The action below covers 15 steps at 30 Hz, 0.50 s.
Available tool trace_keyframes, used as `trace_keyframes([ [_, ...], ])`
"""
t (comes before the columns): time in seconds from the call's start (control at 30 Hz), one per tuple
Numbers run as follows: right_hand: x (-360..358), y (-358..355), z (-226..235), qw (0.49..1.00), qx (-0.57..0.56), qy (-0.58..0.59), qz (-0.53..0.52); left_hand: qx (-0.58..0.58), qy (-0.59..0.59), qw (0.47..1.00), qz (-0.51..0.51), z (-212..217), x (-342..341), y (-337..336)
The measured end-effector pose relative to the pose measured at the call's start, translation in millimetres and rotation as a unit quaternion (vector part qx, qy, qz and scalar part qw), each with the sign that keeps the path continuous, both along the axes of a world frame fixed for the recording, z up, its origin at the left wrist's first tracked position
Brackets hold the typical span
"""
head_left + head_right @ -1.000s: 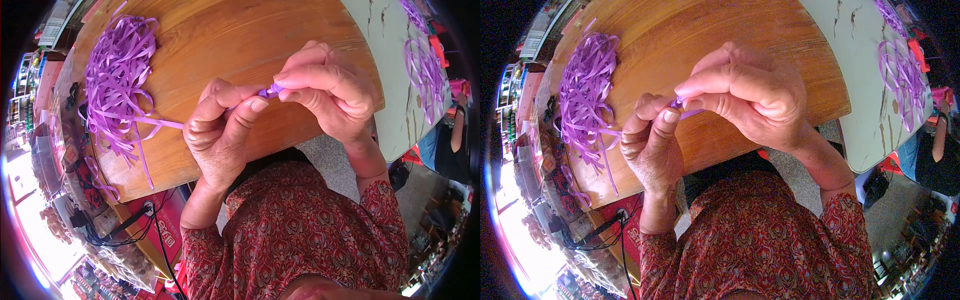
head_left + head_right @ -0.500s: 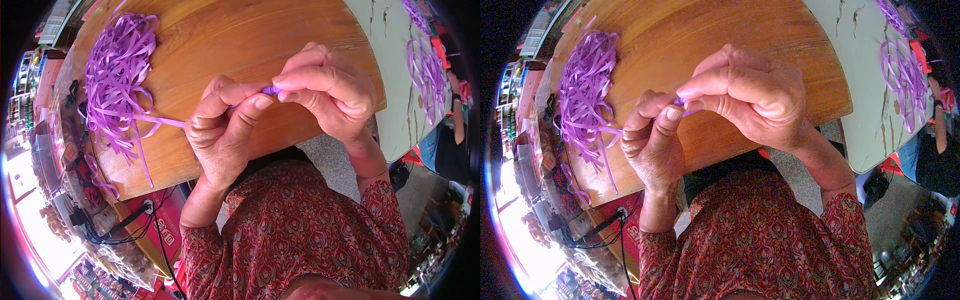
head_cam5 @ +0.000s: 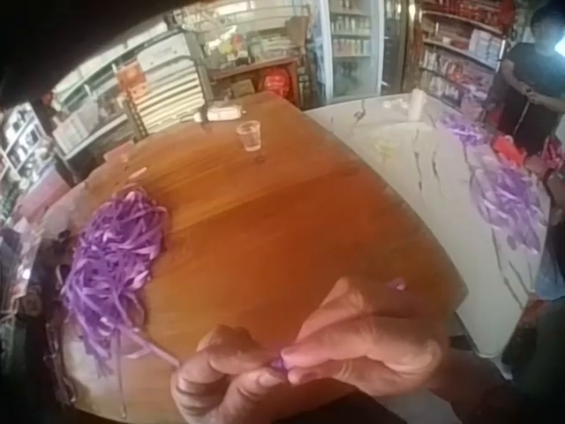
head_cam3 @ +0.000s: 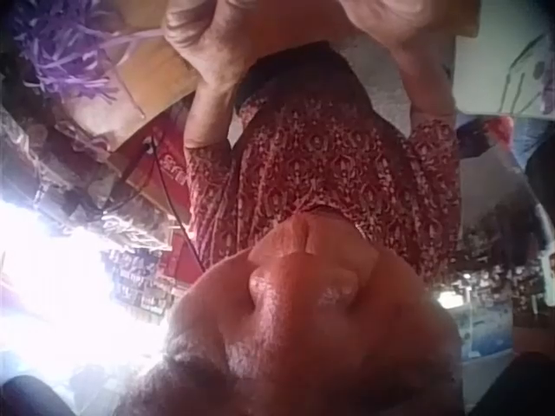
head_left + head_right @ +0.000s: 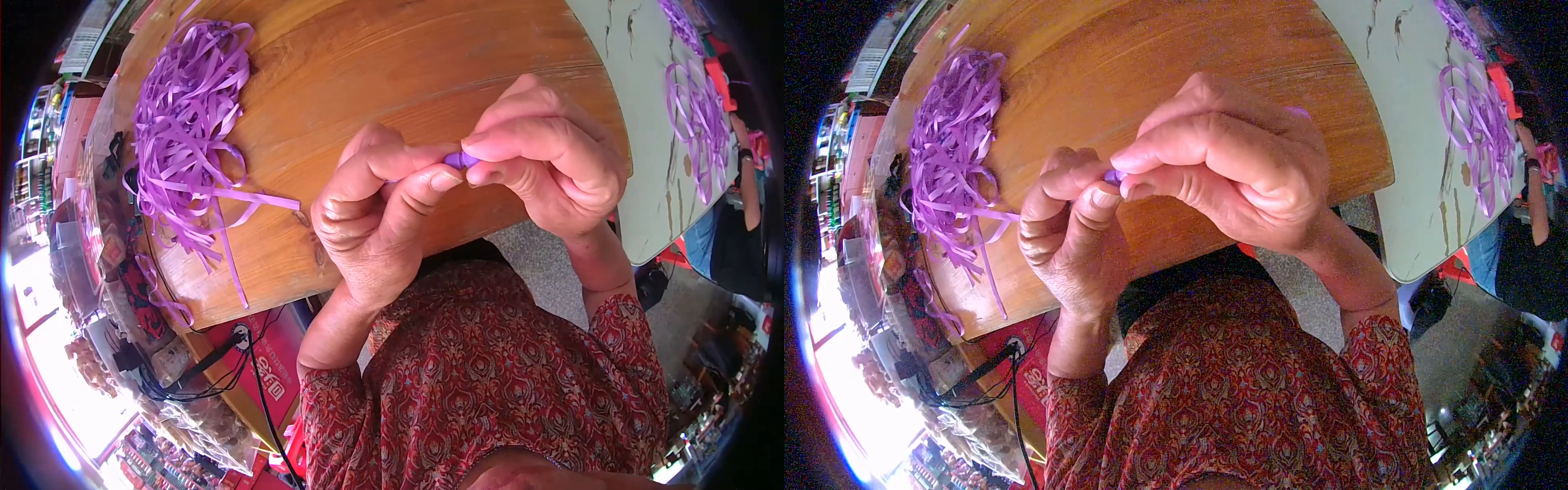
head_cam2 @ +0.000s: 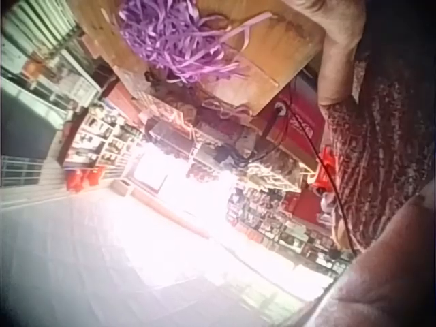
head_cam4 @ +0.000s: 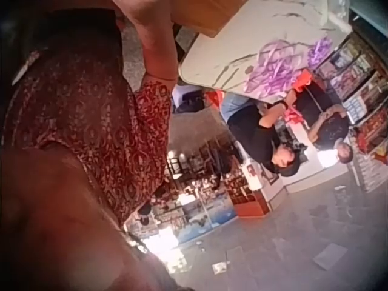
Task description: The person is tying knots and loops into purple plastic strips at a wooden table.
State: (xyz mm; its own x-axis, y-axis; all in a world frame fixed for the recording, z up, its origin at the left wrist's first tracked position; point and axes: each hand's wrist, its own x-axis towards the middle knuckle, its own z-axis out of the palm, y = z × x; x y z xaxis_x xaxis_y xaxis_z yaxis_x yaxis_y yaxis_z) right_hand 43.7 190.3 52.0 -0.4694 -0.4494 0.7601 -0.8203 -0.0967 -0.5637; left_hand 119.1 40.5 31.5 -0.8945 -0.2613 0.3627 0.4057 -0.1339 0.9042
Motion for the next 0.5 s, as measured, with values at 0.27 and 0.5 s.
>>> trace_keyframes([
  [0.27, 0.2, 2.3, 3.3, 1.0, 0.0, 0.021, 0.0, 0.013, 0.029, 0.999, -0.019, -1.2, -2.0, 1.9],
  [0.5, 2.9, 1.5, 1.3, 1.0, 0.007, 0.016, -0.022, 0.039, 0.033, 0.998, -0.033, -2.0, -4.2, 4.2],
])
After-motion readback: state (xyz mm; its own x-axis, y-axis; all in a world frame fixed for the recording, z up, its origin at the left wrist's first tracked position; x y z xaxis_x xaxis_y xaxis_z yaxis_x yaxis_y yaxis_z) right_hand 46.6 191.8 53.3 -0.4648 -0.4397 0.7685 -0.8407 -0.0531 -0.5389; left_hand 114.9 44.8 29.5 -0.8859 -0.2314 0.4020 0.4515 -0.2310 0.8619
